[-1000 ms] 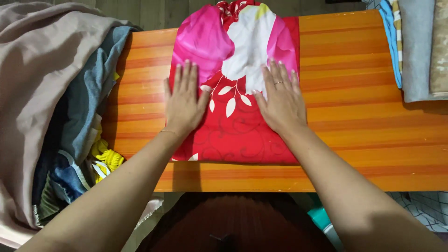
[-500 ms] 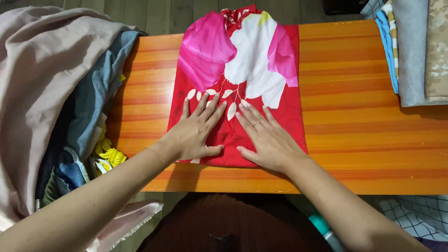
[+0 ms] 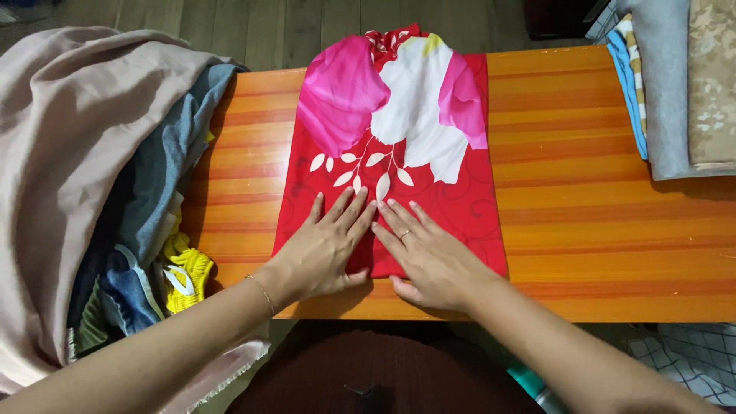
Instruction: Folding various pieces of laundry, including a shirt and cloths, on a patterned table.
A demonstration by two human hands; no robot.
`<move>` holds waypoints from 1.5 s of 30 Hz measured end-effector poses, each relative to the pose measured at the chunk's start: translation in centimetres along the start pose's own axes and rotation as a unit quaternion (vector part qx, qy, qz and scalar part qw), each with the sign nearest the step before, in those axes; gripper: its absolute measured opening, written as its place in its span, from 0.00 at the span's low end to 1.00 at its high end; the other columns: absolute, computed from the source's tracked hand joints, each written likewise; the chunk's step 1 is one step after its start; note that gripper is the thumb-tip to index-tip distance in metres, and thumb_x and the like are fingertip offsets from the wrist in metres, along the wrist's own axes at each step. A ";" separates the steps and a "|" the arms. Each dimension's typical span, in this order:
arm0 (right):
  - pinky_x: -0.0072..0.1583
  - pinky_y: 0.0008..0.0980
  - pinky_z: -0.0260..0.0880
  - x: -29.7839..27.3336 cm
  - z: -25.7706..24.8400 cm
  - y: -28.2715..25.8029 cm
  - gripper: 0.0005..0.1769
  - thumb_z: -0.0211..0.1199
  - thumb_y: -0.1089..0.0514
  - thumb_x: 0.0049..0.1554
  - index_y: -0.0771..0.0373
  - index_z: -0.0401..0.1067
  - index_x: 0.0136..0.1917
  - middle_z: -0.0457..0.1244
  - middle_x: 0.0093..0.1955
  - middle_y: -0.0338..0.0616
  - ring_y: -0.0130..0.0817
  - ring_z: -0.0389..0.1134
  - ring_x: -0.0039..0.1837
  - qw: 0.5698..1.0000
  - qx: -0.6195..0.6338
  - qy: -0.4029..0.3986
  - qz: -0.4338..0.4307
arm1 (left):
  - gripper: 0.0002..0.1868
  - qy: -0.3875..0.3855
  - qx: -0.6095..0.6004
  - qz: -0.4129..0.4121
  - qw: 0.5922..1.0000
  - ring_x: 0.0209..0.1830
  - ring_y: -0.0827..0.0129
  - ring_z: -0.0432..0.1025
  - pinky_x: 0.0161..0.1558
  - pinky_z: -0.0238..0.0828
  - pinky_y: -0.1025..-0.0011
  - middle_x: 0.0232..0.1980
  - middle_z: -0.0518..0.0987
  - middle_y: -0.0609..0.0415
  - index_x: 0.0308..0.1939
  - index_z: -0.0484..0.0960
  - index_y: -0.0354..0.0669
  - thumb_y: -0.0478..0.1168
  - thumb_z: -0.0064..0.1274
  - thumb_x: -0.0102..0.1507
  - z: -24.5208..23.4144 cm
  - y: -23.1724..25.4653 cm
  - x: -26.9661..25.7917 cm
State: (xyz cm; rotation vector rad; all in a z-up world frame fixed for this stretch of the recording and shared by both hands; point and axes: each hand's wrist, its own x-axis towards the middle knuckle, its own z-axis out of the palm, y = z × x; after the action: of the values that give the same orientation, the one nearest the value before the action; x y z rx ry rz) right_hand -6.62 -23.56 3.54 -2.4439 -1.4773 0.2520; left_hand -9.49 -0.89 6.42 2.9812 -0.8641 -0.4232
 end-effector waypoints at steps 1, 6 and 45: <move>0.77 0.57 0.37 0.1 0.3 -0.3 0.47 0.61 0.46 0.51 0.72 0.50 0.76 0.41 0.82 0.65 0.55 0.37 0.83 1.000 -0.011 0.012 0.009 | 0.58 -0.010 0.000 -0.002 1.000 0.78 0.39 0.46 0.70 0.47 0.34 0.78 0.49 0.31 0.75 0.46 0.31 0.65 0.57 0.57 -0.3 0.1 0.0; 0.77 0.56 0.43 0.4 1.6 0.9 0.35 0.53 0.57 0.56 0.72 0.55 0.75 0.45 0.81 0.60 0.52 0.43 0.82 0.994 -0.072 0.054 0.065 | 0.59 -0.098 0.021 -0.020 0.995 0.80 0.40 0.43 0.69 0.47 0.35 0.81 0.45 0.34 0.78 0.45 0.34 0.64 0.56 0.57 -3.6 0.9 0.4; 0.48 0.27 0.72 -2.4 -7.0 16.0 0.16 0.69 0.58 0.56 0.57 0.73 0.58 0.69 0.44 0.33 0.24 0.70 0.46 0.707 0.507 0.196 0.452 | 0.10 -0.014 -0.768 -0.268 0.581 0.39 0.67 0.79 0.46 0.78 0.68 0.42 0.83 0.52 0.44 0.79 0.42 0.40 0.59 0.61 -1.7 -13.3 4.5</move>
State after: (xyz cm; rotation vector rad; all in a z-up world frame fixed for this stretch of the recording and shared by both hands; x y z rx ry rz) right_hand 7.63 -33.76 5.07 -1.8094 0.2144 0.5046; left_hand 1.59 7.93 5.78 1.3879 0.4440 -0.6804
